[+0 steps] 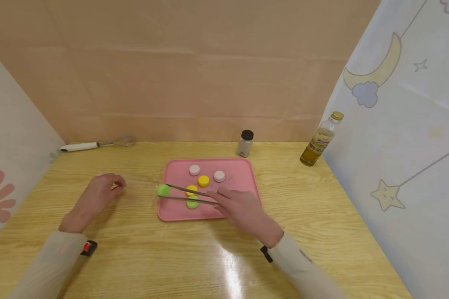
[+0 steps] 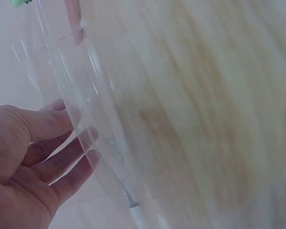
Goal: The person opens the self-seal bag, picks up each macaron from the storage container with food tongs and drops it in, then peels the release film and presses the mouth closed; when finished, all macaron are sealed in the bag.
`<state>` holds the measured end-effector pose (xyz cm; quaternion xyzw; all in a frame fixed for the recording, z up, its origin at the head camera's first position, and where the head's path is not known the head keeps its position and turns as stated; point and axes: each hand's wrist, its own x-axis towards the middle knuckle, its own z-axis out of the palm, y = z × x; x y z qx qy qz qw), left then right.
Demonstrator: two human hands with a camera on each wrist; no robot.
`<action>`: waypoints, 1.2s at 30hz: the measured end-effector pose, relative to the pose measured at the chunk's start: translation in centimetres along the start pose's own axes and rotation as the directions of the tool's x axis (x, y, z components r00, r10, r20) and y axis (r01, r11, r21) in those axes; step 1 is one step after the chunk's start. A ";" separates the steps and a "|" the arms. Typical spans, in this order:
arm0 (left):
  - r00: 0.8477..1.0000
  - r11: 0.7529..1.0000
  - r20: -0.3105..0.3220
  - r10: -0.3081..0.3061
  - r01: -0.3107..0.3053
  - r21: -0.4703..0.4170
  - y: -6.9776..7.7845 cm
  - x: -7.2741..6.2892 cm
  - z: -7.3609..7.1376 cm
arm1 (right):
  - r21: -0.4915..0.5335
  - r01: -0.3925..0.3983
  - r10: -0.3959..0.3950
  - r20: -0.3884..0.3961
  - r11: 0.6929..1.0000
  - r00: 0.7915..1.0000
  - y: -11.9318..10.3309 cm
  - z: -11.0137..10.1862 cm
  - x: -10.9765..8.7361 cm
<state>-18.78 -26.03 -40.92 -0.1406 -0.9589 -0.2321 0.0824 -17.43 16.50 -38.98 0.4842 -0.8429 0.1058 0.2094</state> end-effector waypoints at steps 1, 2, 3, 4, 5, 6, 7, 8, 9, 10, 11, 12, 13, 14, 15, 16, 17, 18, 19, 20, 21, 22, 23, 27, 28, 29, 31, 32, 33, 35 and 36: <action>1.000 1.000 -0.002 -0.001 0.001 0.000 0.0 0.0 0.0 | -0.005 -0.006 0.006 0.012 1.000 1.000 -0.1 0.1 0.3; 1.000 1.000 -0.003 -0.001 0.001 -0.002 0.0 0.0 0.0 | -0.017 -0.011 0.011 0.021 1.000 1.000 -0.1 0.2 0.5; 1.000 1.000 -0.006 0.000 0.000 0.001 0.0 0.0 0.0 | -0.029 -0.017 0.017 0.026 0.999 1.000 -0.2 0.3 0.8; 1.000 1.000 -0.010 0.000 0.000 0.001 0.0 0.0 0.0 | -0.043 -0.022 0.024 0.033 0.999 0.999 -0.2 0.5 1.0; 1.000 1.000 -0.013 0.001 -0.001 0.002 0.0 0.0 0.0 | -0.058 -0.027 0.029 0.037 0.998 0.999 -0.2 0.6 1.3; 1.000 1.000 -0.015 0.003 -0.003 0.001 0.0 0.0 0.0 | -0.064 -0.031 0.034 0.039 0.997 0.999 -0.3 0.8 1.5; 1.000 1.000 -0.017 0.004 -0.004 0.002 0.0 0.0 0.0 | -0.068 -0.032 0.034 0.036 0.997 0.999 -0.3 0.9 1.7; 1.000 1.000 -0.020 0.006 -0.006 0.002 0.0 0.0 0.0 | -0.069 -0.031 0.033 0.029 0.997 0.999 -0.3 1.1 1.9; 1.000 1.000 -0.023 0.009 -0.009 0.002 -0.1 0.0 0.0 | -0.068 -0.030 0.032 0.024 0.997 0.999 -0.3 1.3 2.1; 1.000 1.000 -0.024 0.009 -0.009 0.000 -0.1 0.0 0.1 | -0.062 -0.030 0.031 0.021 0.998 0.999 -0.4 1.5 2.3; 1.000 1.000 -0.025 0.010 -0.010 0.001 -0.1 0.0 0.1 | -0.055 -0.027 0.028 0.018 0.998 0.999 -0.4 1.7 2.5; 1.000 1.000 -0.027 0.012 -0.012 0.001 -0.1 0.0 0.1 | -0.046 -0.024 0.025 0.022 0.999 0.999 -0.4 1.9 2.7; 0.999 1.000 -0.030 0.014 -0.013 0.004 -0.1 0.0 0.1 | -0.040 -0.021 0.022 0.027 0.999 0.999 -0.5 2.0 2.8; 0.999 1.000 -0.030 0.015 -0.015 0.004 -0.2 0.0 0.1 | -0.036 -0.020 0.021 0.032 0.999 0.999 -0.6 2.1 3.0; 0.999 1.000 -0.030 0.018 -0.018 0.004 -0.2 0.0 0.2 | -0.036 -0.019 0.020 0.039 0.999 0.999 -0.6 2.2 3.1; 0.999 1.000 -0.030 0.019 -0.019 0.004 -0.2 0.0 0.1 | -0.036 -0.019 0.020 0.047 0.999 0.999 -0.7 2.2 3.3; 0.999 1.000 -0.029 0.018 -0.018 0.001 -0.2 0.0 0.1 | -0.039 -0.017 0.019 0.056 0.999 0.998 -0.8 2.3 3.4; 1.000 1.000 -0.027 0.016 -0.016 -0.004 -0.2 0.0 0.1 | -0.044 -0.018 0.020 0.065 0.999 0.998 -0.8 2.4 3.5; 1.000 1.000 -0.024 0.014 -0.014 -0.010 -0.1 0.0 0.1 | -0.049 -0.019 0.022 0.071 0.999 0.997 -0.9 2.4 3.7; 1.000 1.000 -0.023 0.010 -0.010 -0.015 -0.1 0.0 0.0 | -0.053 -0.018 0.022 0.076 0.998 0.997 -1.0 2.5 3.8; 1.000 1.000 -0.020 0.006 -0.007 -0.020 -0.1 0.1 0.0 | -0.056 -0.017 0.022 0.079 0.998 0.997 -1.0 2.5 3.9; 1.000 1.000 -0.019 0.002 -0.003 -0.026 -0.1 0.1 0.0 | -0.058 -0.016 0.021 0.084 0.998 0.996 -1.1 2.6 4.0; 1.000 1.000 -0.018 0.000 0.000 -0.030 -0.1 0.1 0.0 | -0.060 -0.016 0.021 0.091 0.998 0.996 -1.1 2.7 4.1; 1.000 0.999 -0.029 0.012 -0.013 -0.030 -0.1 0.1 0.0 | -0.071 -0.007 0.015 0.109 0.997 0.994 -1.1 3.0 4.5; 0.999 0.999 -0.033 0.016 -0.017 -0.029 -0.1 0.1 0.0 | -0.074 -0.004 0.012 0.116 0.997 0.993 -1.1 3.1 4.5; 0.999 0.999 -0.037 0.020 -0.021 -0.026 -0.1 0.1 0.0 | -0.080 0.000 0.010 0.121 0.997 0.993 -1.1 3.1 4.6; 0.999 0.999 -0.044 0.026 -0.027 -0.017 -0.1 0.1 0.1 | -0.084 0.005 0.005 0.125 0.996 0.992 -1.2 3.2 4.9; 0.999 0.999 -0.046 0.028 -0.029 -0.014 -0.1 0.1 0.1 | -0.088 0.009 0.002 0.129 0.996 0.992 -1.2 3.3 5.0; 0.998 0.999 -0.051 0.030 -0.030 -0.011 -0.1 0.1 0.1 | -0.090 0.012 0.000 0.134 0.996 0.991 -1.3 3.3 5.1; 0.998 0.999 -0.059 0.035 -0.036 -0.005 -0.1 0.0 0.2 | -0.091 0.013 0.000 0.146 0.996 0.989 -1.4 3.4 5.4; 0.997 0.999 -0.064 0.039 -0.039 -0.004 -0.1 0.0 0.2 | -0.088 0.011 0.002 0.153 0.996 0.988 -1.5 3.4 5.5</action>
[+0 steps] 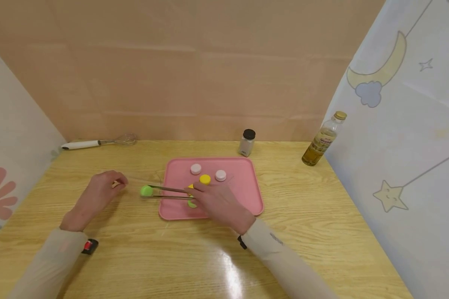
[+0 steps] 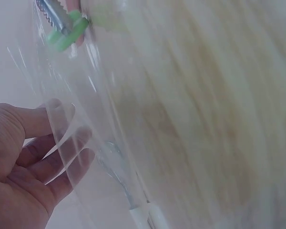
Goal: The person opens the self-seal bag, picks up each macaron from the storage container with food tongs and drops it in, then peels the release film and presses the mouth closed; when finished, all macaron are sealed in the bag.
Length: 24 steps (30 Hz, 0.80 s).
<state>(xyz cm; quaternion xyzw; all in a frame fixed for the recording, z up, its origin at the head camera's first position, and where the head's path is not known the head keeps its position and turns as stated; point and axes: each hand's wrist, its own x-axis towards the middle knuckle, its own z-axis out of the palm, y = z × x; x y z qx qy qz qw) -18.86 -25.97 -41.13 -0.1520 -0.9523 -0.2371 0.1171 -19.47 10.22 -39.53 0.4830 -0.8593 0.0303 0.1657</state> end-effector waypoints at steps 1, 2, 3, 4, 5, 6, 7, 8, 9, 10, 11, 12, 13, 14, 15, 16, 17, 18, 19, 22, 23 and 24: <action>1.000 1.000 -0.004 0.000 0.000 -0.003 0.0 0.0 0.0 | -0.001 -0.002 0.002 0.009 1.000 1.000 -0.1 0.0 0.1; 1.000 1.000 -0.006 0.002 -0.002 -0.004 0.1 0.0 0.0 | 0.000 -0.005 0.005 0.017 1.000 1.000 -0.1 0.0 0.2; 1.000 1.000 -0.008 0.005 -0.005 -0.006 0.1 0.0 0.0 | 0.001 -0.008 0.007 0.024 1.000 1.000 -0.2 0.0 0.4; 1.000 1.000 -0.010 0.008 -0.008 -0.007 0.1 0.1 0.0 | 0.003 -0.013 0.012 0.031 1.000 0.999 -0.3 0.0 0.5; 1.000 1.000 -0.012 0.010 -0.010 -0.009 0.1 0.1 0.0 | 0.006 -0.018 0.018 0.036 1.000 0.999 -0.3 0.1 0.6; 1.000 1.000 -0.014 0.012 -0.012 -0.009 0.1 0.1 0.0 | 0.011 -0.023 0.023 0.040 1.000 0.999 -0.4 0.1 0.7; 1.000 1.000 -0.017 0.013 -0.013 -0.010 0.2 0.1 0.0 | 0.014 -0.027 0.026 0.041 1.000 0.999 -0.5 0.1 0.8; 1.000 1.000 -0.020 0.015 -0.015 -0.009 0.2 0.1 0.0 | 0.022 -0.031 0.030 0.042 0.999 0.999 -0.5 0.2 1.0; 1.000 1.000 -0.023 0.016 -0.016 -0.011 0.2 0.0 0.0 | 0.032 -0.036 0.035 0.044 0.999 0.998 -0.6 0.2 1.1; 1.000 1.000 -0.026 0.016 -0.016 -0.010 0.2 0.0 0.0 | 0.038 -0.040 0.039 0.045 0.998 0.998 -0.6 0.3 1.2; 1.000 1.000 -0.028 0.015 -0.015 -0.010 0.2 0.0 0.0 | 0.048 -0.042 0.040 0.044 0.998 0.998 -0.7 0.3 1.4; 0.999 1.000 -0.029 0.012 -0.013 -0.012 0.2 0.0 0.0 | 0.057 -0.043 0.041 0.044 0.997 0.998 -0.8 0.3 1.5; 1.000 1.000 -0.029 0.011 -0.011 -0.013 0.1 0.0 0.0 | 0.056 -0.042 0.039 0.045 0.998 0.998 -0.8 0.3 1.7; 1.000 1.000 -0.028 0.008 -0.008 -0.015 0.1 -0.1 0.0 | 0.058 -0.040 0.038 0.046 0.997 0.998 -0.9 0.3 1.8; 1.000 1.000 -0.026 0.005 -0.005 -0.018 0.1 -0.1 0.0 | 0.061 -0.042 0.039 0.047 0.997 0.998 -0.9 0.3 2.0; 1.000 1.000 -0.024 0.003 -0.003 -0.021 0.1 0.0 0.0 | 0.057 -0.039 0.036 0.050 0.998 0.998 -1.0 0.3 2.1; 1.000 1.000 -0.023 0.000 0.000 -0.025 0.1 0.0 0.0 | 0.059 -0.037 0.034 0.052 0.998 0.998 -1.1 0.3 2.3; 1.000 1.000 -0.022 -0.002 0.001 -0.029 0.1 0.0 0.0 | 0.055 -0.036 0.033 0.052 0.998 0.998 -1.1 0.4 2.4; 1.000 1.000 -0.022 -0.001 0.000 -0.030 0.1 0.0 -0.1 | 0.051 -0.034 0.031 0.052 0.998 0.998 -1.2 0.4 2.6; 1.000 0.999 -0.024 0.003 -0.004 -0.034 0.2 0.0 -0.1 | 0.029 -0.025 0.024 0.058 0.999 0.998 -1.3 0.5 3.0; 1.000 0.999 -0.027 0.004 -0.005 -0.033 0.2 0.0 -0.1 | 0.024 -0.023 0.022 0.057 0.999 0.998 -1.3 0.5 3.1; 1.000 1.000 -0.027 0.005 -0.006 -0.030 0.2 0.0 -0.1 | 0.017 -0.022 0.021 0.058 1.000 0.998 -1.4 0.5 3.2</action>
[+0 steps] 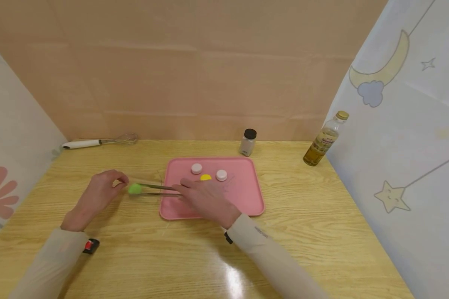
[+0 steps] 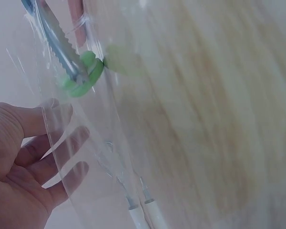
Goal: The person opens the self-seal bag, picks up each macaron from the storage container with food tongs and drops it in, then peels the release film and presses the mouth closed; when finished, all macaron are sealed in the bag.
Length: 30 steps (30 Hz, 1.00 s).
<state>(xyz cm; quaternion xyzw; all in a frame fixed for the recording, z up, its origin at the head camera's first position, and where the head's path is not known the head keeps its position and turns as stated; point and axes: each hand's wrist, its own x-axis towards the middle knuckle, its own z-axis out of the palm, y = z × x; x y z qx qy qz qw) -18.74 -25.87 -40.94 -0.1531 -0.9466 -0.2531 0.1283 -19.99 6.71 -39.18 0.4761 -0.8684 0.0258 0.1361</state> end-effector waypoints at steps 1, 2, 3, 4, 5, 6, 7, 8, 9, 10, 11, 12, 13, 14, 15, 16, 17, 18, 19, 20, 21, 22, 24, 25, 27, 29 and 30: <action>1.000 1.000 0.001 0.001 -0.001 0.001 0.0 0.0 0.0 | -0.005 0.001 -0.001 0.004 1.000 1.000 0.0 0.0 0.1; 1.000 1.000 0.001 -0.001 0.001 0.001 0.0 0.0 -0.1 | -0.011 0.000 0.000 0.007 1.000 1.000 -0.1 0.0 0.2; 1.000 1.000 0.001 -0.004 0.004 0.001 0.0 -0.1 -0.1 | -0.017 -0.002 0.002 0.011 1.000 1.000 -0.1 0.1 0.3; 1.000 1.000 0.001 -0.005 0.005 0.000 0.0 -0.1 -0.1 | -0.013 -0.005 0.005 0.012 1.000 1.000 -0.1 0.1 0.5; 1.000 1.000 -0.002 -0.002 0.002 0.002 0.0 -0.1 -0.1 | -0.010 -0.008 0.008 0.013 1.000 1.000 -0.1 0.2 0.6; 1.000 1.000 -0.005 -0.001 0.001 0.003 0.0 -0.1 -0.1 | -0.013 -0.008 0.008 0.014 1.000 1.000 -0.1 0.3 0.7; 1.000 1.000 -0.008 0.001 -0.001 0.003 -0.1 -0.1 -0.1 | -0.014 -0.009 0.009 0.016 1.000 1.000 -0.1 0.4 0.8; 1.000 1.000 -0.013 0.003 -0.003 0.006 -0.1 -0.1 -0.1 | -0.012 -0.009 0.009 0.014 1.000 1.000 -0.1 0.5 0.9; 1.000 1.000 -0.018 0.007 -0.007 0.007 -0.1 -0.1 -0.1 | -0.009 -0.008 0.008 0.012 1.000 1.000 -0.1 0.7 0.9; 1.000 1.000 -0.022 0.011 -0.011 0.009 -0.1 -0.1 -0.1 | -0.008 -0.005 0.005 0.009 1.000 1.000 -0.1 0.8 1.0; 1.000 1.000 -0.026 0.015 -0.015 0.011 -0.1 -0.1 -0.1 | -0.012 -0.002 0.002 0.004 1.000 1.000 -0.1 0.9 1.1; 0.999 1.000 -0.029 0.014 -0.013 0.011 -0.1 -0.1 -0.1 | -0.012 0.000 0.000 0.000 1.000 1.000 -0.1 0.9 1.2; 0.999 1.000 -0.031 0.014 -0.013 0.010 -0.1 -0.2 -0.1 | -0.015 0.000 0.000 -0.004 1.000 1.000 -0.1 1.0 1.3; 0.999 1.000 -0.031 0.012 -0.012 0.008 -0.1 -0.2 -0.1 | -0.018 0.002 -0.003 -0.010 1.000 1.000 -0.1 1.0 1.4; 0.999 1.000 -0.031 0.009 -0.009 0.006 0.0 -0.2 -0.1 | -0.025 0.004 -0.005 -0.015 1.000 1.000 -0.1 1.1 1.5; 1.000 1.000 -0.029 0.005 -0.005 0.005 0.0 -0.2 -0.2 | -0.033 0.006 -0.007 -0.021 0.999 1.000 -0.1 1.1 1.5; 1.000 1.000 -0.027 0.000 0.000 0.004 0.0 -0.2 -0.2 | -0.034 0.007 -0.008 -0.024 0.999 1.000 -0.1 1.1 1.6; 1.000 1.000 -0.026 -0.003 0.003 0.001 0.0 -0.3 -0.2 | -0.035 0.007 -0.008 -0.028 0.999 1.000 -0.1 1.1 1.7; 1.000 1.000 -0.023 -0.004 0.004 0.001 0.0 -0.2 -0.3 | -0.033 0.007 -0.008 -0.032 0.999 0.999 -0.1 1.0 1.7; 1.000 1.000 -0.022 -0.004 0.004 0.001 0.0 -0.2 -0.3 | -0.027 0.006 -0.007 -0.036 1.000 0.999 -0.1 1.0 1.8; 1.000 1.000 -0.021 -0.003 0.003 0.003 0.0 -0.2 -0.3 | -0.016 0.005 -0.006 -0.036 1.000 0.999 -0.1 1.0 1.9; 1.000 1.000 -0.021 -0.001 0.001 0.004 0.0 -0.2 -0.3 | -0.006 0.004 -0.004 -0.036 1.000 0.999 -0.1 1.0 1.9; 1.000 1.000 -0.024 0.005 -0.004 0.006 0.0 -0.2 -0.2 | 0.016 -0.001 0.002 -0.035 1.000 0.999 -0.1 1.0 2.0; 1.000 1.000 -0.026 0.008 -0.008 0.007 0.0 -0.2 -0.2 | 0.024 -0.005 0.006 -0.033 1.000 0.999 -0.1 1.0 2.1; 0.999 1.000 -0.031 0.012 -0.012 0.006 0.0 -0.1 -0.2 | 0.038 -0.010 0.011 -0.024 0.999 1.000 -0.1 1.0 2.2; 0.999 1.000 -0.037 0.018 -0.018 0.004 0.1 -0.1 -0.1 | 0.042 -0.014 0.014 -0.015 0.999 1.000 -0.1 1.0 2.4; 0.999 1.000 -0.041 0.022 -0.022 0.001 0.1 -0.1 -0.1 | 0.049 -0.016 0.016 -0.011 0.999 1.000 -0.2 1.0 2.5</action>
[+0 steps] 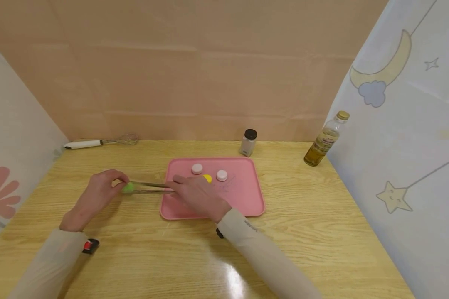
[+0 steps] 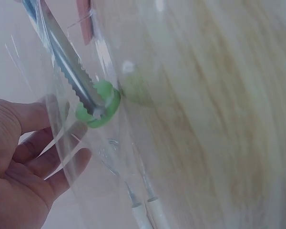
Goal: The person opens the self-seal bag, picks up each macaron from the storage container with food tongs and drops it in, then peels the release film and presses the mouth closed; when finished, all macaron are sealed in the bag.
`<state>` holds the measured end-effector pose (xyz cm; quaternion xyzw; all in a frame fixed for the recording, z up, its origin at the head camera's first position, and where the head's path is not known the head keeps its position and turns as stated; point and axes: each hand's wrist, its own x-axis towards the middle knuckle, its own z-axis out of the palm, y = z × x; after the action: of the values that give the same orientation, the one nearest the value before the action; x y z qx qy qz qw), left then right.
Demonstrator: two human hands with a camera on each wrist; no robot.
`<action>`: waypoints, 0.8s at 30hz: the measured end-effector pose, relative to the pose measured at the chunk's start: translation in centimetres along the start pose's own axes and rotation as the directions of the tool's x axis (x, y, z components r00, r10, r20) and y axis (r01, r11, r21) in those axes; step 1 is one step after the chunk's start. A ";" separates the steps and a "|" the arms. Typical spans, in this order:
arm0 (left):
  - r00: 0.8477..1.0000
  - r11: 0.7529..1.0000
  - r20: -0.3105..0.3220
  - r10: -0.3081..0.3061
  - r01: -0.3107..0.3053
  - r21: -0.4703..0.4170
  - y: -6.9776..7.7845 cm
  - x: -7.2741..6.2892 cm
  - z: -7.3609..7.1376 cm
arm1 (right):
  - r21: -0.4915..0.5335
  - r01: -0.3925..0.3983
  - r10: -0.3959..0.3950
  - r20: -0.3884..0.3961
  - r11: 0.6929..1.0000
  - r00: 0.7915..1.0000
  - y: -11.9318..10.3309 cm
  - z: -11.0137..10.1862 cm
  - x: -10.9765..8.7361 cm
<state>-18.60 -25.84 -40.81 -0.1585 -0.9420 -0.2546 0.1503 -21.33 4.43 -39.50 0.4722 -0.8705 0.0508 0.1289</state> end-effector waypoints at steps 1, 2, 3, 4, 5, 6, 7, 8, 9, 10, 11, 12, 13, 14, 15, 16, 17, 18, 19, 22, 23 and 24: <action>1.000 1.000 -0.003 0.006 -0.006 -0.002 0.0 0.0 0.0 | 0.008 -0.003 0.003 0.004 1.000 1.000 0.0 0.0 0.1; 1.000 1.000 -0.006 0.012 -0.012 -0.003 0.1 0.0 0.0 | 0.019 -0.007 0.007 0.011 1.000 1.000 -0.1 0.0 0.2; 1.000 1.000 -0.009 0.016 -0.016 -0.004 0.1 0.0 0.0 | 0.025 -0.011 0.011 0.017 1.000 1.000 -0.1 -0.1 0.3; 1.000 1.000 -0.013 0.021 -0.021 -0.005 0.1 0.1 0.0 | 0.030 -0.015 0.014 0.021 0.999 1.000 -0.2 -0.1 0.4; 1.000 1.000 -0.017 0.025 -0.025 -0.006 0.1 0.1 0.0 | 0.038 -0.019 0.018 0.025 0.999 1.000 -0.2 -0.1 0.5; 1.000 1.000 -0.017 0.026 -0.026 -0.007 0.1 0.1 0.0 | 0.049 -0.023 0.022 0.031 0.999 0.999 -0.3 -0.1 0.6; 0.999 1.000 -0.019 0.029 -0.029 -0.005 0.1 0.1 0.0 | 0.060 -0.027 0.025 0.037 0.998 0.999 -0.3 -0.1 0.7; 0.999 1.000 -0.019 0.028 -0.028 -0.004 0.1 0.1 0.0 | 0.069 -0.029 0.026 0.041 0.997 0.999 -0.3 -0.2 0.8; 0.999 1.000 -0.019 0.025 -0.026 -0.005 0.1 0.1 -0.1 | 0.076 -0.028 0.025 0.042 0.997 0.999 -0.3 -0.1 0.9; 1.000 1.000 -0.019 0.025 -0.025 -0.003 0.1 0.1 -0.1 | 0.087 -0.028 0.024 0.045 0.996 0.999 -0.4 -0.1 1.0; 1.000 1.000 -0.019 0.023 -0.023 -0.003 0.1 0.1 -0.1 | 0.097 -0.028 0.024 0.047 0.995 0.999 -0.4 -0.1 1.0; 1.000 1.000 -0.018 0.020 -0.020 -0.002 0.1 0.1 -0.1 | 0.102 -0.027 0.022 0.050 0.994 0.998 -0.4 -0.1 1.1; 1.000 1.000 -0.017 0.019 -0.019 -0.001 0.1 0.0 -0.1 | 0.101 -0.027 0.022 0.051 0.995 0.998 -0.4 -0.1 1.2; 1.000 1.000 -0.017 0.018 -0.018 -0.001 0.2 0.0 -0.1 | 0.097 -0.025 0.020 0.053 0.995 0.998 -0.4 -0.1 1.3; 1.000 1.000 -0.017 0.016 -0.016 -0.001 0.2 0.0 -0.1 | 0.094 -0.025 0.020 0.055 0.995 0.998 -0.4 0.0 1.3; 1.000 1.000 -0.018 0.016 -0.016 0.000 0.2 0.0 -0.1 | 0.090 -0.024 0.019 0.058 0.996 0.998 -0.4 0.0 1.4; 1.000 1.000 -0.019 0.017 -0.017 0.001 0.1 0.0 -0.1 | 0.086 -0.023 0.017 0.060 0.996 0.998 -0.4 0.0 1.4; 1.000 1.000 -0.020 0.018 -0.018 0.001 0.1 0.0 -0.1 | 0.085 -0.021 0.016 0.062 0.996 0.998 -0.4 0.1 1.4; 1.000 1.000 -0.022 0.020 -0.020 0.001 0.1 0.0 -0.1 | 0.084 -0.020 0.015 0.063 0.996 0.998 -0.4 0.1 1.4; 0.999 1.000 -0.028 0.031 -0.031 0.002 0.1 0.0 -0.1 | 0.074 -0.012 0.008 0.060 0.997 0.998 -0.4 0.3 1.4; 0.999 0.999 -0.030 0.033 -0.033 0.002 0.1 0.0 -0.1 | 0.067 -0.008 0.004 0.056 0.998 0.998 -0.4 0.3 1.4; 0.999 0.999 -0.031 0.034 -0.035 -0.001 0.1 0.0 -0.1 | 0.059 -0.002 -0.001 0.050 0.998 0.999 -0.4 0.4 1.4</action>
<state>-18.51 -25.86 -40.69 -0.1708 -0.9366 -0.2549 0.1692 -21.77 2.99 -39.48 0.4765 -0.8718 0.0648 0.0929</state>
